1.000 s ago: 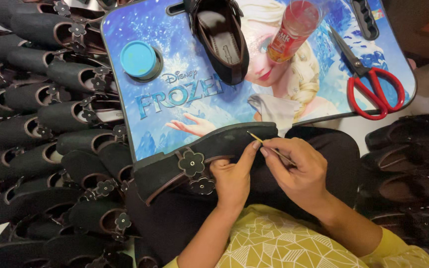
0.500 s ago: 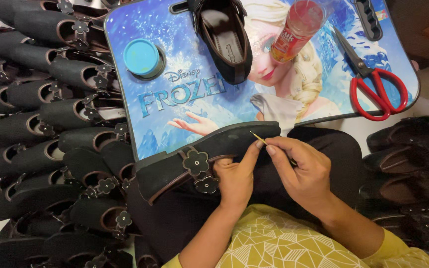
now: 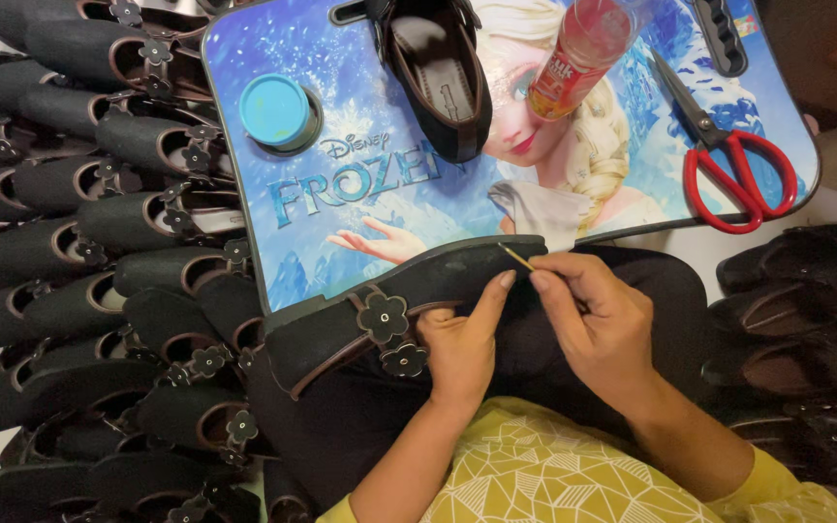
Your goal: The person sits on the floor among piles of black shoes and cleans the soles of shoes one at a time. They hold each shoe, scrape the sole edge with a small wooden stick, wipe the sole with a tissue, and set the finished shoe onto a pile beside them.
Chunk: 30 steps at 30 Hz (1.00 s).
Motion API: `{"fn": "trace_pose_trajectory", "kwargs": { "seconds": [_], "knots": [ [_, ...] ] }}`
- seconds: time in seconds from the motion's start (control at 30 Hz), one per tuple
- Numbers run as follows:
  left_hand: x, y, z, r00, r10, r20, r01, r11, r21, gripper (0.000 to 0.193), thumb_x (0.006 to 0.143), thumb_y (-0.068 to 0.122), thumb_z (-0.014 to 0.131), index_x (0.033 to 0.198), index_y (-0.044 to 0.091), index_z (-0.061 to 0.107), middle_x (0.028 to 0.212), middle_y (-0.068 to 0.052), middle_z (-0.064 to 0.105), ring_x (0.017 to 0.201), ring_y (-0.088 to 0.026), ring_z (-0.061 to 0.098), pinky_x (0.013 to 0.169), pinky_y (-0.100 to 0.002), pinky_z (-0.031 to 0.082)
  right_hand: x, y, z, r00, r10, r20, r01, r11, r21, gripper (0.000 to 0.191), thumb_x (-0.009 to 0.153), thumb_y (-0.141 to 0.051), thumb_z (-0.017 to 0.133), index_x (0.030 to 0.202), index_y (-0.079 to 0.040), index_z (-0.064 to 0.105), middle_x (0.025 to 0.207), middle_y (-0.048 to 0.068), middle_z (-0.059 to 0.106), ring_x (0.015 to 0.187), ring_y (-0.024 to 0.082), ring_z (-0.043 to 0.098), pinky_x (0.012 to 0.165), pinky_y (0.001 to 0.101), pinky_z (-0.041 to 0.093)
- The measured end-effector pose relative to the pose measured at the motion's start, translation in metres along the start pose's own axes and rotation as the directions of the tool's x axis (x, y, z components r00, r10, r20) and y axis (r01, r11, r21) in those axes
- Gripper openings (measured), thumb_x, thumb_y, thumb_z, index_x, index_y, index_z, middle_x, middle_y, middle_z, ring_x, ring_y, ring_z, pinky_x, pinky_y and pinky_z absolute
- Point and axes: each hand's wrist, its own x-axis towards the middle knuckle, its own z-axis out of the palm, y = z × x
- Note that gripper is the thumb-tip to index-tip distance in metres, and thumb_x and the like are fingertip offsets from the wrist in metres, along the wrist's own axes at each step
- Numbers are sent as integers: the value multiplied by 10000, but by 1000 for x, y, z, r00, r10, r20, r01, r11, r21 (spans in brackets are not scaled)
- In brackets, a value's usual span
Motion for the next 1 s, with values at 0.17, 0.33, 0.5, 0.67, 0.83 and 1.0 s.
{"fn": "trace_pose_trajectory", "kwargs": {
  "seconds": [0.17, 0.33, 0.5, 0.67, 0.83, 1.0],
  "knots": [
    [1, -1, 0, 1000, -19, -9, 19, 1000, 3, 143, 920, 27, 759, 1056, -16, 776, 1006, -28, 779, 877, -77, 693, 820, -251, 556, 0, -1, 2, 995, -103, -1, 102, 988, -119, 217, 848, -39, 826, 1043, -25, 732, 732, 50, 672, 582, 120, 548, 558, 281, 422],
    [0, -4, -1, 1000, -14, -22, 14, 999, 29, 144, 921, 28, 755, 1058, -12, 775, 1006, -29, 780, 888, -76, 693, 825, -251, 554, -2, -5, 2, 995, -95, 18, 97, 988, -121, 188, 872, -33, 807, 1050, -29, 747, 695, 45, 636, 564, 126, 529, 551, 282, 403],
    [-1, -6, -1, 1000, 17, -23, -16, 1000, 26, 143, 921, 13, 766, 1061, -17, 777, 1012, -34, 775, 895, -75, 683, 830, -249, 547, -1, -3, -2, 997, 26, 75, -25, 1000, -11, 129, 964, -47, 719, 1090, -23, 734, 768, 39, 698, 614, 71, 629, 556, 243, 469],
    [-1, -7, -1, 1000, -24, -9, 23, 999, -35, 141, 934, 28, 753, 1066, -16, 779, 1016, -29, 775, 894, -78, 690, 829, -246, 551, -3, 0, -4, 956, 219, 196, -229, 973, 28, 118, 986, -48, 696, 1080, -44, 768, 653, 47, 651, 539, 88, 578, 513, 244, 454],
    [-2, -8, -1, 999, -39, -10, 39, 999, -11, 155, 925, 31, 757, 1072, -14, 776, 1023, -28, 775, 898, -77, 685, 834, -244, 548, -4, -1, 1, 999, -42, -3, 42, 998, -54, 191, 930, -29, 767, 1112, -16, 714, 825, 49, 694, 646, 72, 612, 580, 228, 462],
    [-1, -10, -1, 1000, -20, -20, 20, 1000, -5, 148, 930, 35, 749, 1069, -8, 775, 1023, -34, 779, 901, -79, 689, 833, -250, 552, -5, -3, 2, 999, -40, 19, 41, 997, -64, 195, 895, -23, 794, 1084, -22, 744, 713, 28, 644, 552, 82, 522, 531, 237, 400]
  ]
}}
